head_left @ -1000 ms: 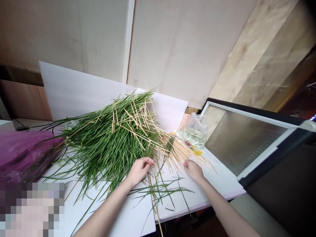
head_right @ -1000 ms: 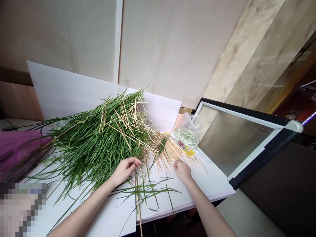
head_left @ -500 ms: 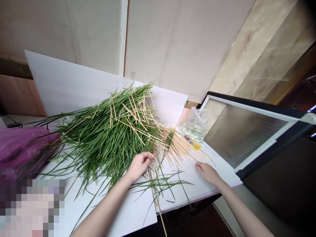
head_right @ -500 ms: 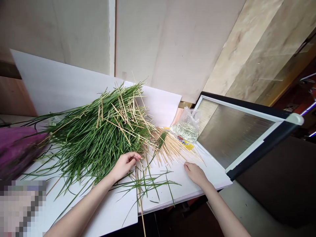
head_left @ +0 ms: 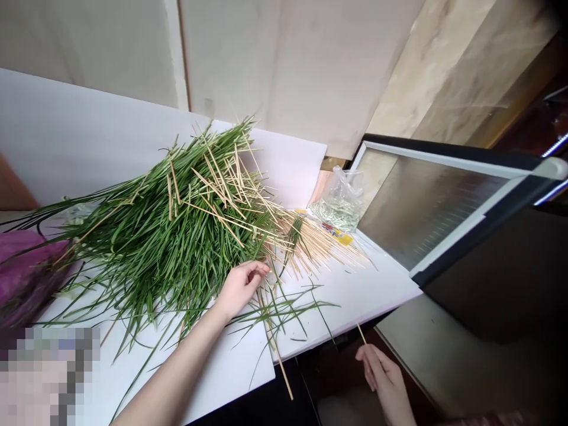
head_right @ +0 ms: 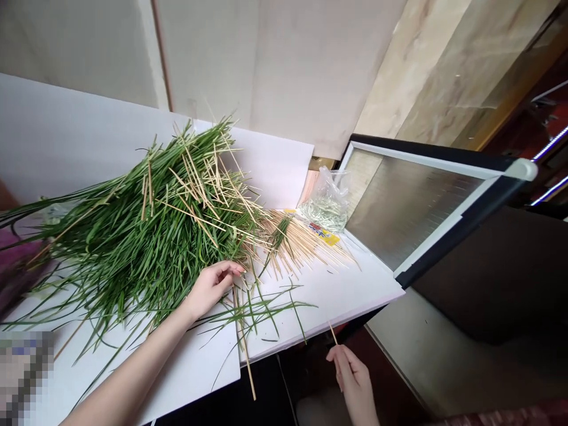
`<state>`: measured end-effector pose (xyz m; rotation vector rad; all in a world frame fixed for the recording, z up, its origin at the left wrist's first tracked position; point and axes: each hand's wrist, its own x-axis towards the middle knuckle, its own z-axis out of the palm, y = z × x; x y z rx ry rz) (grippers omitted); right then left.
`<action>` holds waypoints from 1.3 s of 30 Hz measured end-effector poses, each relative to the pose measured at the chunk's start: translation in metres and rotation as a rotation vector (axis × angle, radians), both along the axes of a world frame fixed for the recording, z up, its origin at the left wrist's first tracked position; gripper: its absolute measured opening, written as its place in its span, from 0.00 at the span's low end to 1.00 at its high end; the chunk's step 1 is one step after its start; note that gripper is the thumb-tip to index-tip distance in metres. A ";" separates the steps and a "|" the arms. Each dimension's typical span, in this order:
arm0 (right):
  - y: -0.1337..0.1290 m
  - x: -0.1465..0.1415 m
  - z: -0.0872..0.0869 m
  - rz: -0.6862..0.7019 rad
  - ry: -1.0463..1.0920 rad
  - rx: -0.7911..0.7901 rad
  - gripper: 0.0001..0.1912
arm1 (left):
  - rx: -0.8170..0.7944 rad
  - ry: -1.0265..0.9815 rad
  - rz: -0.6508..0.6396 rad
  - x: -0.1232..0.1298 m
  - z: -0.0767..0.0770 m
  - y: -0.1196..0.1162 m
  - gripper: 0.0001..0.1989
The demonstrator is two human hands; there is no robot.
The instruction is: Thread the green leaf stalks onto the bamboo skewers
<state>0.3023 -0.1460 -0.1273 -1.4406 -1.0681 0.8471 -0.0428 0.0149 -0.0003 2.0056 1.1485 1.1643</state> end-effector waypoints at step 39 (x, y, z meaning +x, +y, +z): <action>0.012 -0.051 0.002 0.019 -0.209 0.239 0.19 | 0.035 0.694 -0.125 0.086 -0.009 0.000 0.05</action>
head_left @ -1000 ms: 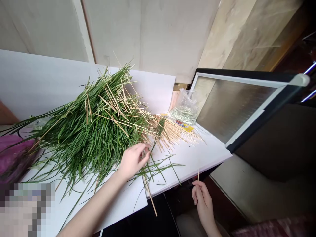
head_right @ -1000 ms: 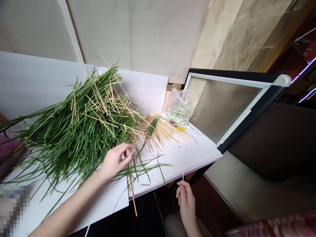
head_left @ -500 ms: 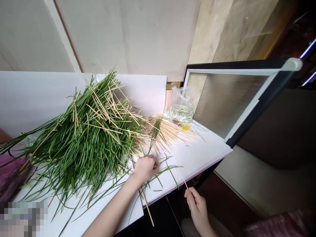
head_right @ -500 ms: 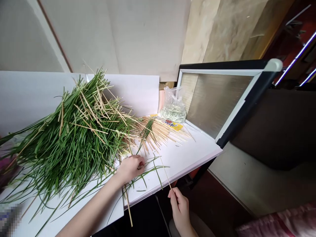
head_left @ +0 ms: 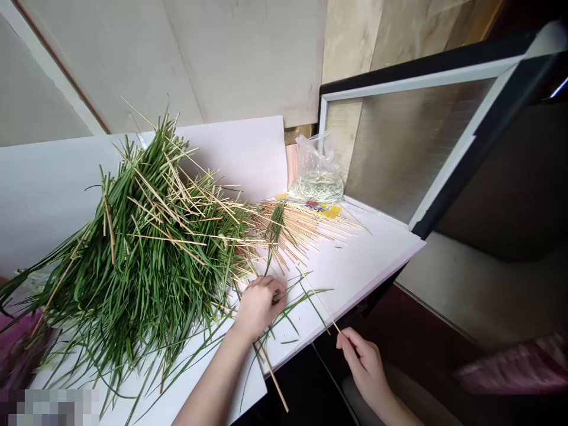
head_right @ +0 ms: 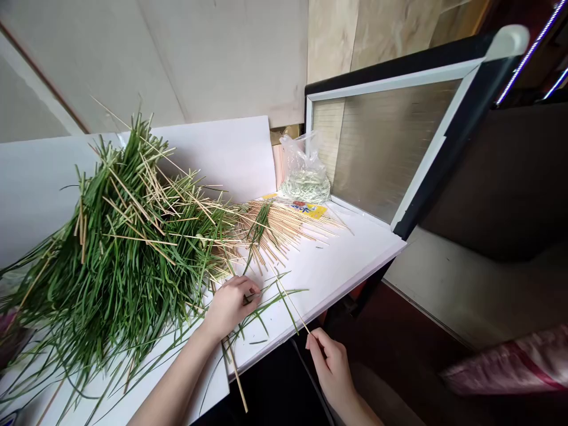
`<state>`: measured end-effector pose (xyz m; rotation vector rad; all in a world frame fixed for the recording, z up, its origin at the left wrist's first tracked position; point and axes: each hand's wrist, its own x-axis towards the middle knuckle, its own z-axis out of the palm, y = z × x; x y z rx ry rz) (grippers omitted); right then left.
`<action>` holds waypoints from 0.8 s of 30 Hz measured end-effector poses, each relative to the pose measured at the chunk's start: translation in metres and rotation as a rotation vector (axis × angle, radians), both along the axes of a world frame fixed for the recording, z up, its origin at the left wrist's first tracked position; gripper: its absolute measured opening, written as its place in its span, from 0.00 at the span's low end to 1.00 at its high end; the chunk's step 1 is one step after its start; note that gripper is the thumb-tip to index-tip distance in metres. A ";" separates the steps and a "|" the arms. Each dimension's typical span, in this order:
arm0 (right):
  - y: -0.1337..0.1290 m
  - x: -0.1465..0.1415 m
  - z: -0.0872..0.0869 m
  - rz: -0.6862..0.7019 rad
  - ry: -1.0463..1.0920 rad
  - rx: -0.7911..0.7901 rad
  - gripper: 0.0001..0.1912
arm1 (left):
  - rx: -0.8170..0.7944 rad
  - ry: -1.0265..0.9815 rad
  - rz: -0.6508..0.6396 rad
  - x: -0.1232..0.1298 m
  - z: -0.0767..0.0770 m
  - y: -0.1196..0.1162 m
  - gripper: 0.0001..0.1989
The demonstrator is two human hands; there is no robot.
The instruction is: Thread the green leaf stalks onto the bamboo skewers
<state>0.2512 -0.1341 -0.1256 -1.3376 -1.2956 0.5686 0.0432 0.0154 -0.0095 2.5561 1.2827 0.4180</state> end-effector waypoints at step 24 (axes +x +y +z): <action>-0.002 0.000 -0.003 0.153 -0.023 -0.093 0.21 | -0.286 -0.746 0.212 -0.005 -0.012 0.011 0.14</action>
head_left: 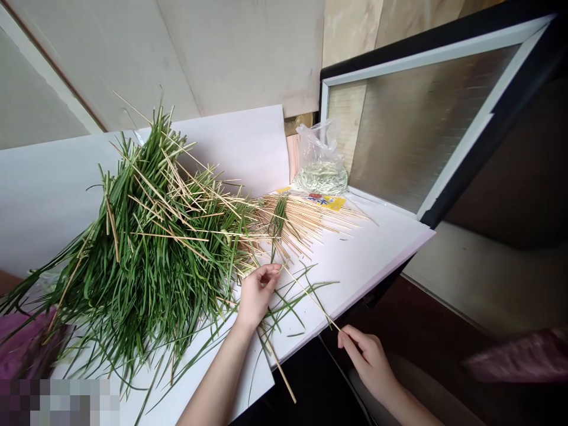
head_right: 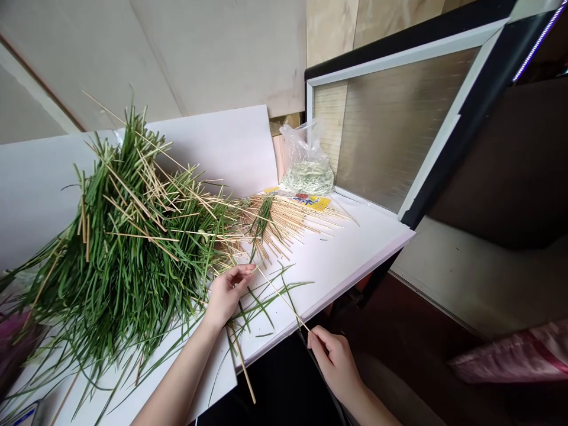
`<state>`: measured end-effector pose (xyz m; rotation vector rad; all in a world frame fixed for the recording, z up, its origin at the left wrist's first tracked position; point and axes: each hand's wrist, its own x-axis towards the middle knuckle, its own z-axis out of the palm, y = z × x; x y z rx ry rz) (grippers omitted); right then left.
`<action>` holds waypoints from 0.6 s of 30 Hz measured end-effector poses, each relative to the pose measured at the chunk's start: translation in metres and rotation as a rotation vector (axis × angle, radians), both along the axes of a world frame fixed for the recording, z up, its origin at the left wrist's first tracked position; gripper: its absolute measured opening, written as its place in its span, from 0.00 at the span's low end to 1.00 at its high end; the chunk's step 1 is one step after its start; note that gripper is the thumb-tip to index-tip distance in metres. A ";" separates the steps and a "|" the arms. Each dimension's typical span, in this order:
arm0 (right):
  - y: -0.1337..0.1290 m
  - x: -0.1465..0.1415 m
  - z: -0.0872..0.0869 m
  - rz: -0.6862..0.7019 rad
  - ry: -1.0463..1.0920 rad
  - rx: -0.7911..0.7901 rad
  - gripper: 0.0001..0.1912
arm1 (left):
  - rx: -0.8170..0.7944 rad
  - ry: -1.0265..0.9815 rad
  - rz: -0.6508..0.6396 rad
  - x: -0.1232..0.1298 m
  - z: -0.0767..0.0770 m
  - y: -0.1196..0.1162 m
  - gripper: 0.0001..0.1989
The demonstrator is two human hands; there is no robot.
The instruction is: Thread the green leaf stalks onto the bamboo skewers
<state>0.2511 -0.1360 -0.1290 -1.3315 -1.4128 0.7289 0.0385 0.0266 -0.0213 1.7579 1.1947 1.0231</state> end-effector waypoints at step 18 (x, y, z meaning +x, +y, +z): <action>-0.003 0.002 -0.003 0.053 0.026 -0.012 0.18 | -0.025 -0.059 -0.005 0.002 0.004 -0.002 0.12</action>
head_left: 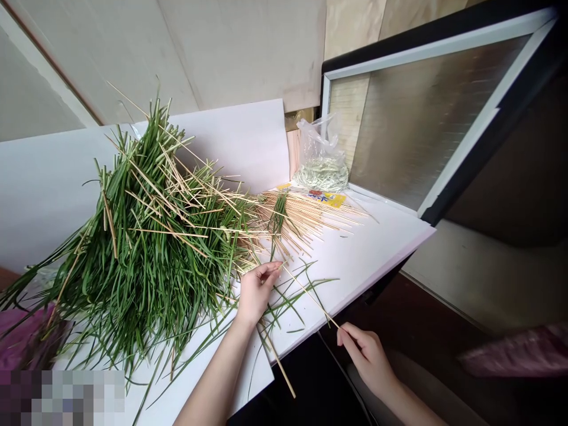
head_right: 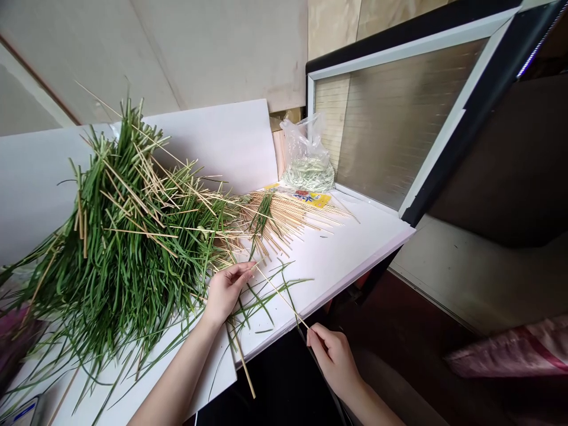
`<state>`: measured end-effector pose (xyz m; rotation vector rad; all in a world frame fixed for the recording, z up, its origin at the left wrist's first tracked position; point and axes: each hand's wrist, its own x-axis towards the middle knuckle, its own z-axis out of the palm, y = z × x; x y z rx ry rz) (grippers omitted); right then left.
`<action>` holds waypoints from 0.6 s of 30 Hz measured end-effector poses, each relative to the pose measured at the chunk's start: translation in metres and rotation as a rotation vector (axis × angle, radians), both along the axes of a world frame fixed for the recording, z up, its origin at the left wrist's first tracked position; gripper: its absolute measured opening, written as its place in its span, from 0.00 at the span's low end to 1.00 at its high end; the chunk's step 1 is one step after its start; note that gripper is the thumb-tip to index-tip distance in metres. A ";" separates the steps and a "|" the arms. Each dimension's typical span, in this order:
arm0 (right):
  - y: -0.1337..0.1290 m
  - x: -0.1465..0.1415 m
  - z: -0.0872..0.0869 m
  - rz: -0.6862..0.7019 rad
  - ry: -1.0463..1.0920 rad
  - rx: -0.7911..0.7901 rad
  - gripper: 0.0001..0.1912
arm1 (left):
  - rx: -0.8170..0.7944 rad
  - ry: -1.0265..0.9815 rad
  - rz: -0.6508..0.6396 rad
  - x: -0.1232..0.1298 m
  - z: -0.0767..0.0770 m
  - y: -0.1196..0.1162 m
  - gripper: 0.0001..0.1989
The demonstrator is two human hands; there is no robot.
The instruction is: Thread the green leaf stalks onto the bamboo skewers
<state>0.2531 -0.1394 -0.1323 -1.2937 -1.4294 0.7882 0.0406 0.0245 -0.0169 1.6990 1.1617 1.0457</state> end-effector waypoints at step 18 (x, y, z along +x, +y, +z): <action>-0.001 0.000 0.001 0.014 0.013 -0.016 0.19 | 0.052 0.035 0.030 -0.001 0.000 -0.001 0.09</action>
